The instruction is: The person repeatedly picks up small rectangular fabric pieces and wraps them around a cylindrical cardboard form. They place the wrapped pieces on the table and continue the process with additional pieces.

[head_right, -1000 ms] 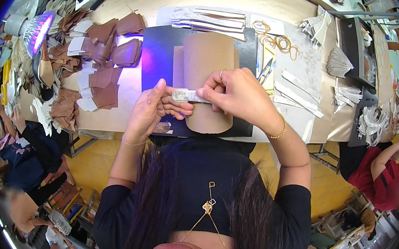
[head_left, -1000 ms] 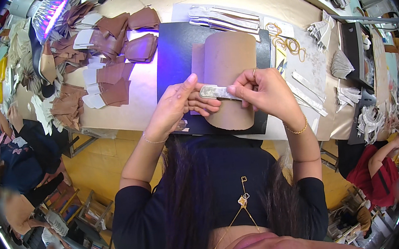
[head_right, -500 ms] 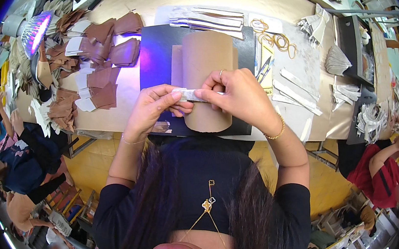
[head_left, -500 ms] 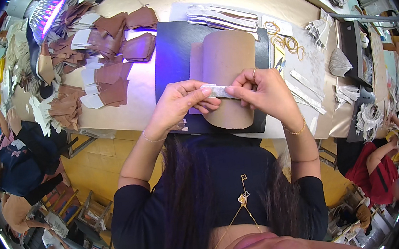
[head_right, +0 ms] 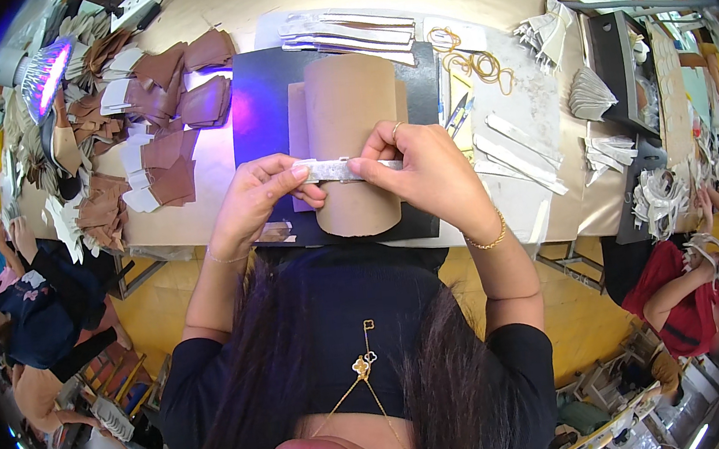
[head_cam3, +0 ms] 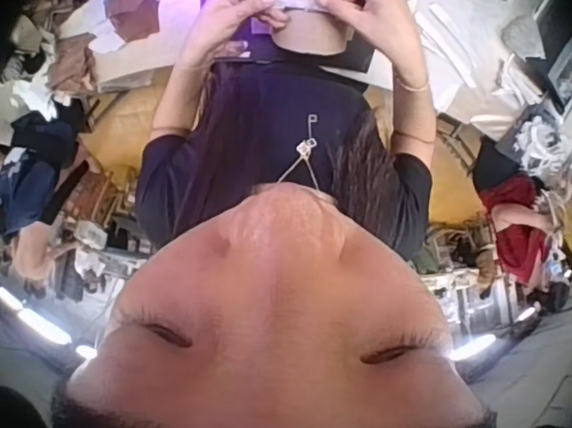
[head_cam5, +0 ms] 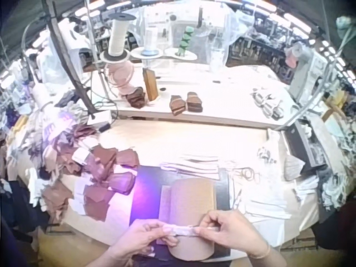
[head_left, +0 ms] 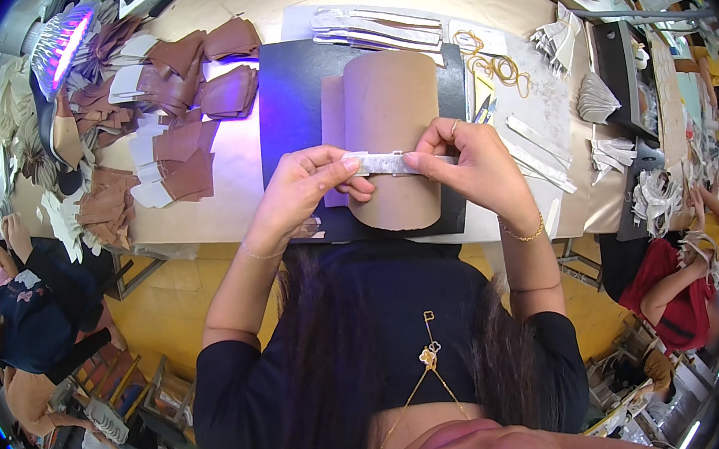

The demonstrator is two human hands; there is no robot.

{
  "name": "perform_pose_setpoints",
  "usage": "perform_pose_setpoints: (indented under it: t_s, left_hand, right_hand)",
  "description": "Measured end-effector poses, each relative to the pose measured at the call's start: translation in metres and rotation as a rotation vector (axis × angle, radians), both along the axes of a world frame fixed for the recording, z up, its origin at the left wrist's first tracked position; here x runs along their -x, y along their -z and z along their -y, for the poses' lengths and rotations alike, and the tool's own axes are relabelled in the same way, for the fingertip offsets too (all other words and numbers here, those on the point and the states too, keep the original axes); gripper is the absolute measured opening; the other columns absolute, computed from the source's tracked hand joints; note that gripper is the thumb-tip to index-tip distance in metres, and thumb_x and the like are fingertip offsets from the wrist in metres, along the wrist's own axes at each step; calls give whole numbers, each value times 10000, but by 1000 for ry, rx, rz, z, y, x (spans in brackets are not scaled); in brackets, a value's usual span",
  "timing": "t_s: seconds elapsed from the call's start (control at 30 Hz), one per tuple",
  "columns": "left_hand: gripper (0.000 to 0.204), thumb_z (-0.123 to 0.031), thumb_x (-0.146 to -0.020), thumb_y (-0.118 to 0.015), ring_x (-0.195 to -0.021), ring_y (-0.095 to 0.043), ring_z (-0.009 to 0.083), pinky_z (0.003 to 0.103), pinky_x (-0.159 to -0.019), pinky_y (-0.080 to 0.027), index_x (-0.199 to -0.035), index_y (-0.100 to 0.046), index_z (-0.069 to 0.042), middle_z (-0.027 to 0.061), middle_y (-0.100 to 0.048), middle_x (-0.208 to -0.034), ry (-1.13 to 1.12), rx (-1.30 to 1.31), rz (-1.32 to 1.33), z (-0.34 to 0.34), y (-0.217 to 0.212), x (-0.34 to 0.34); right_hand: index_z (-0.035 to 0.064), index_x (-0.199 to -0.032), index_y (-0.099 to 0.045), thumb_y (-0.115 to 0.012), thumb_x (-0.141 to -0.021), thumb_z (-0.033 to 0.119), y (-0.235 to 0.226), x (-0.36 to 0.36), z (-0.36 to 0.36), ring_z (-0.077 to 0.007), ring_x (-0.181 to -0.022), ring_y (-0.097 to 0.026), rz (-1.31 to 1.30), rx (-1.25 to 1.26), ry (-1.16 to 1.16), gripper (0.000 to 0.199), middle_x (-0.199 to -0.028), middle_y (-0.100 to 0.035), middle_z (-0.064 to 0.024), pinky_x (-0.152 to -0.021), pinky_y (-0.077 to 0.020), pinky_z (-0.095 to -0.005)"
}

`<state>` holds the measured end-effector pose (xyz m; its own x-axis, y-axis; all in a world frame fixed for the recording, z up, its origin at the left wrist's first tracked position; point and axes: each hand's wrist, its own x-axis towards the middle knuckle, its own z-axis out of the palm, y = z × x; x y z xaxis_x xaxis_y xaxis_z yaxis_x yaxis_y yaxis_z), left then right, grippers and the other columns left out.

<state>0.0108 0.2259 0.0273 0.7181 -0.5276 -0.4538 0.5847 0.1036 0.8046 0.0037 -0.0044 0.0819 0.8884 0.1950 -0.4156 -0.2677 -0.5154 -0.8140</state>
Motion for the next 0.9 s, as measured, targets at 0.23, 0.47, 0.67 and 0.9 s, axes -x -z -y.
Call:
perform_pose_setpoints:
  t_s: [0.23,0.47,0.67,0.9]
  left_hand:
    - [201,-168,-887,-622,-661,-562,100,232,-639,-447,-882,-636,33,39,-597,-740,11,-128,85,1,11,2]
    - [164,-171,-828,-674,-856,-458,82,221,-732,-370,-815,-647,-9,-11,-516,-892,-9,-230,382,2,26,3]
    - [147,-167,-835,-666,-942,-448,108,246,-838,-358,-817,-643,-23,28,-485,-1028,-42,-83,246,-16,34,2]
    - [169,-183,-835,-668,-972,-446,119,255,-870,-350,-814,-629,-21,32,-466,-1050,-39,-77,230,-12,50,4]
  right_hand:
    - [23,-699,-578,-735,-777,227,-1,-1,1,-40,-520,-432,14,60,3,269,-549,-525,11,-485,-351,-209]
    - [29,-718,-580,-759,-754,289,13,6,13,-69,-523,-490,1,83,28,318,-550,-526,-2,-480,-373,-237]
    - [36,-777,-598,-743,-782,230,19,12,47,-41,-696,-524,-90,-192,56,243,-711,-586,23,-613,-418,-207]
    - [33,-771,-577,-709,-826,224,38,14,46,-55,-682,-547,-136,-381,132,238,-722,-599,0,-635,-448,-204]
